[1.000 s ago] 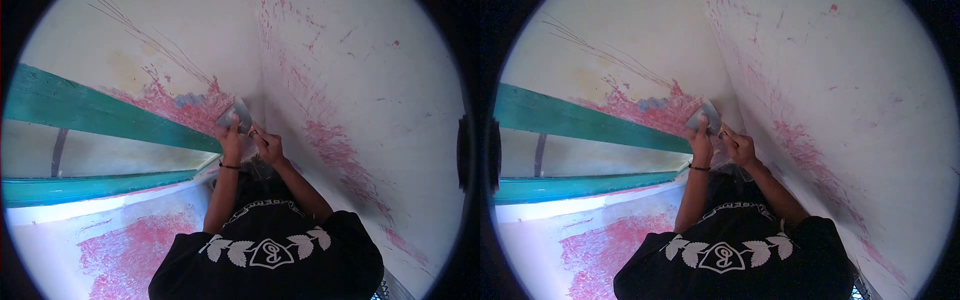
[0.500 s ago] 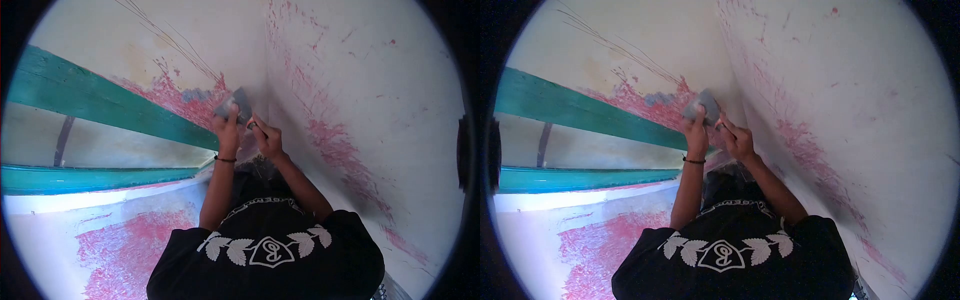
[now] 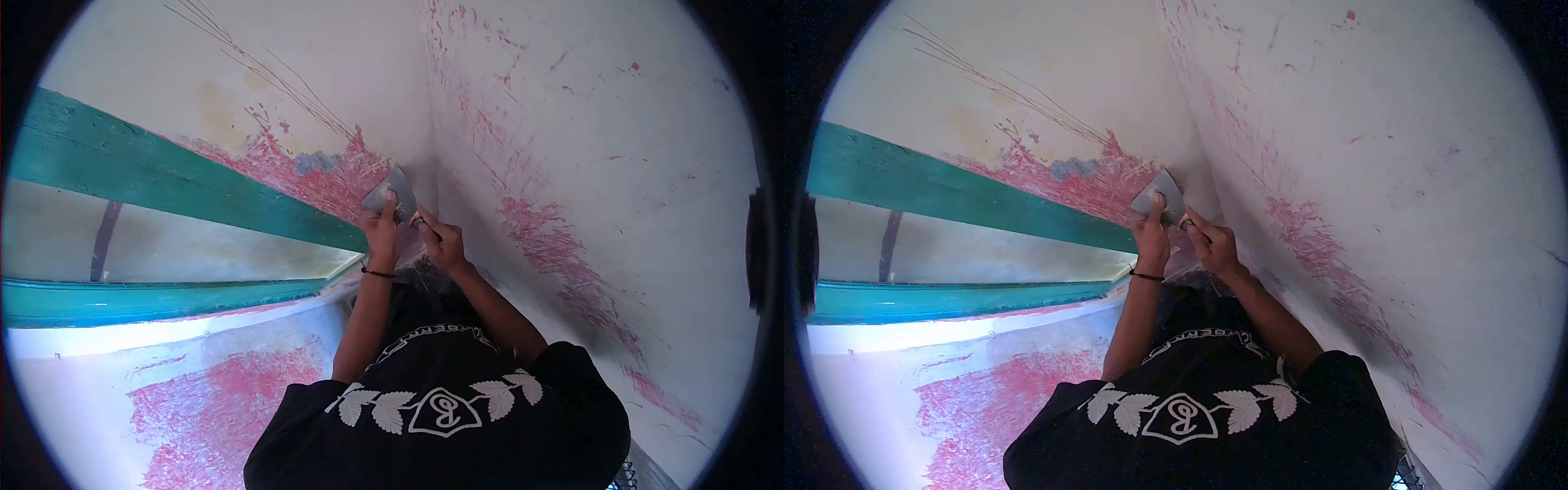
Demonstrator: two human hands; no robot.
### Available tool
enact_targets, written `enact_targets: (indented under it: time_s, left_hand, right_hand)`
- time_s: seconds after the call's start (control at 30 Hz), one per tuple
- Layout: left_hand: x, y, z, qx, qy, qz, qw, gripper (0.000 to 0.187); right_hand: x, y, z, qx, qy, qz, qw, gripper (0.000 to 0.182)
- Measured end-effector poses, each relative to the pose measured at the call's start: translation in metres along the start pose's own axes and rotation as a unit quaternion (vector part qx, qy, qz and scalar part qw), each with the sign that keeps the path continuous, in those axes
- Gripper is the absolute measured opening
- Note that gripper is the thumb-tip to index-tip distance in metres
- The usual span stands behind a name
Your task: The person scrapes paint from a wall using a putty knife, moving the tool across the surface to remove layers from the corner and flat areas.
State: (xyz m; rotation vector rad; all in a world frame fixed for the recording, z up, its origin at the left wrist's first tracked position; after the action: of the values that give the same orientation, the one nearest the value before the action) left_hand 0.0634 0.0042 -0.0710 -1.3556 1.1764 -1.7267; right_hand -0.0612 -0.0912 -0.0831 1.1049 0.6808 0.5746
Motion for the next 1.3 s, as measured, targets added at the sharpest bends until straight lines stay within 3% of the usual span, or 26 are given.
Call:
enact_targets:
  time_s: [0.13,0.23,0.33,0.47,0.63,0.77,1.03,1.3]
  left_hand:
    - [0.007,-0.028,0.017,0.064,0.02,0.099,0.993,0.021]
    - [0.024,-0.057,0.021,0.089,0.066,0.045,0.993,0.023]
    - [0.007,-0.025,0.011,0.027,0.022,0.044,0.998,0.024]
    - [0.001,-0.01,0.009,0.055,0.008,0.05,0.997,0.025]
    - [0.021,-0.059,0.011,0.088,0.029,0.043,0.995,0.023]
    - [0.002,-0.013,0.003,0.029,-0.004,0.006,1.0,0.02]
    - [0.006,-0.022,-0.006,-0.017,-0.029,-0.021,0.999,0.018]
    - [0.001,-0.015,0.004,0.02,-0.017,-0.014,1.0,0.019]
  right_hand:
    - [0.001,0.022,0.028,-0.055,-0.023,0.042,0.997,0.038]
    - [0.003,0.025,0.023,-0.045,-0.014,0.042,0.998,0.039]
    - [0.005,0.008,0.015,-0.072,-0.02,0.031,0.997,0.04]
    - [0.004,0.005,0.009,-0.07,-0.011,0.018,0.997,0.039]
    - [0.002,0.034,0.019,-0.025,0.012,0.056,0.998,0.038]
    - [0.006,0.008,0.005,-0.063,-0.018,0.036,0.997,0.038]
    - [0.007,0.012,-0.004,-0.003,-0.011,0.026,1.0,0.039]
    - [0.012,0.015,-0.003,0.003,-0.015,0.045,0.999,0.039]
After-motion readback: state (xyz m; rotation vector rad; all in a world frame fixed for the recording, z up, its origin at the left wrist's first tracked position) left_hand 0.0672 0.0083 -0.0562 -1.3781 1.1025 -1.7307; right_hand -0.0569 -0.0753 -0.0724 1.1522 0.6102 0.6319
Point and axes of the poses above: each hand's wrist, its own z-axis towards the middle knuckle, its own x-axis out of the palm, y = z × x, the point moved 5 cm from there along z, towards the middle knuckle, and after that the axes turned 8 degrees about x, right-handed, at the moved point
